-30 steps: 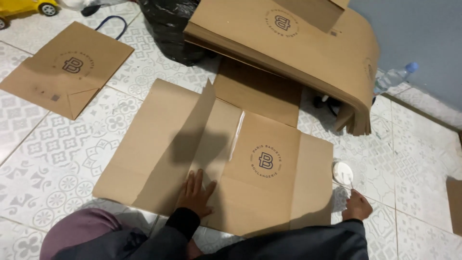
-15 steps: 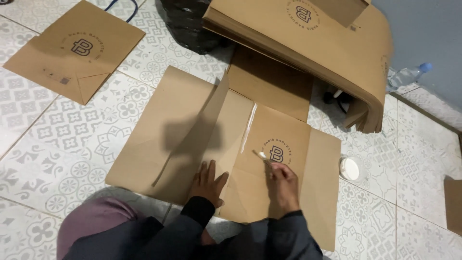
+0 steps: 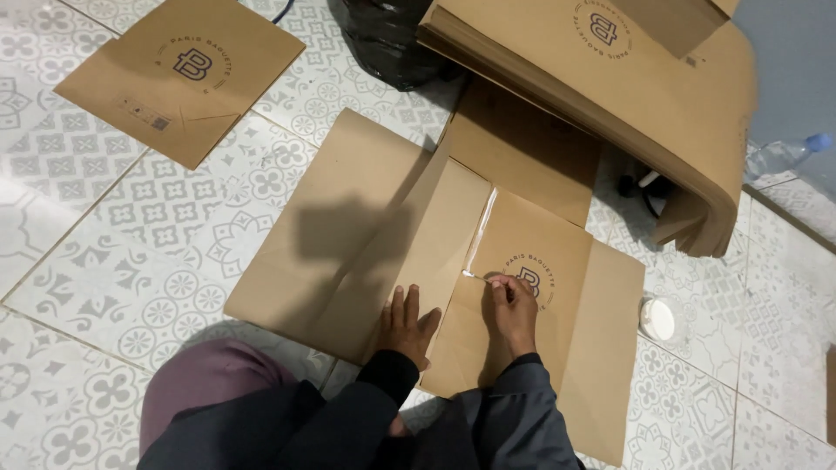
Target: The person sits on the floor and assembles flat paper bags by folding the side flaps inward. They use a small brush to apply a white adhesive substance along the center seam of the bag and then press the flaps down to secure them.
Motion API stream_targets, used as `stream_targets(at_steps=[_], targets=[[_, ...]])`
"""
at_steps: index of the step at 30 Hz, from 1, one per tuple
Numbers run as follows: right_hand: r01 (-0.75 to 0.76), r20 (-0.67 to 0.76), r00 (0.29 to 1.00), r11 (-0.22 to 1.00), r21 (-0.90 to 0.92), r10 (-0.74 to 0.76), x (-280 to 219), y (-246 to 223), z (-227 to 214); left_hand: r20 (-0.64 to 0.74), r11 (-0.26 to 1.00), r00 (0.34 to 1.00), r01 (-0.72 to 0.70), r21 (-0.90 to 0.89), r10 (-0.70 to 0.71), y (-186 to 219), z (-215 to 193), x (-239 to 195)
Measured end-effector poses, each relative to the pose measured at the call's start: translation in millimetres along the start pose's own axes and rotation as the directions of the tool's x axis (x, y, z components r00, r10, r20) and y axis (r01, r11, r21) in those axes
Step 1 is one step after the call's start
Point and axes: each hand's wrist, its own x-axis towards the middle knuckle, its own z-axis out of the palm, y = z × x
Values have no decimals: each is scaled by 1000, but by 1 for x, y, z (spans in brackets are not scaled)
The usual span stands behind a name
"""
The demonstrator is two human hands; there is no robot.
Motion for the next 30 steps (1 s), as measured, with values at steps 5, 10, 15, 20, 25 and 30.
stream_targets(at_steps=[5,10,15,20,25,30], targets=[[28,5,1000,999,-30,-28,-14,-4,-2,-6,1000,1000,13,-6,-13,0,4,2],[6,69,998,1000,12,-7,-42,-23,-11,-18,1000,1000,11,-15,-11,1,4,2],[-39,125,991,999,23,36,-54,-25,-13,-16,999,1000,18,-31,-19,-2,8,6],[2,58,998,1000,11,-2,-25,-20,-5,-37,997,999,-3,-78,0,-3,4,1],[36,-51,998,999,4,-36,-1,-33,-3,-39,998,999,-3,-62,0,-3,8,3],[-2,-68,998,1000,-4,1,4,-19,1,-23,999,1000,-7,-35,7,-3,11,8]])
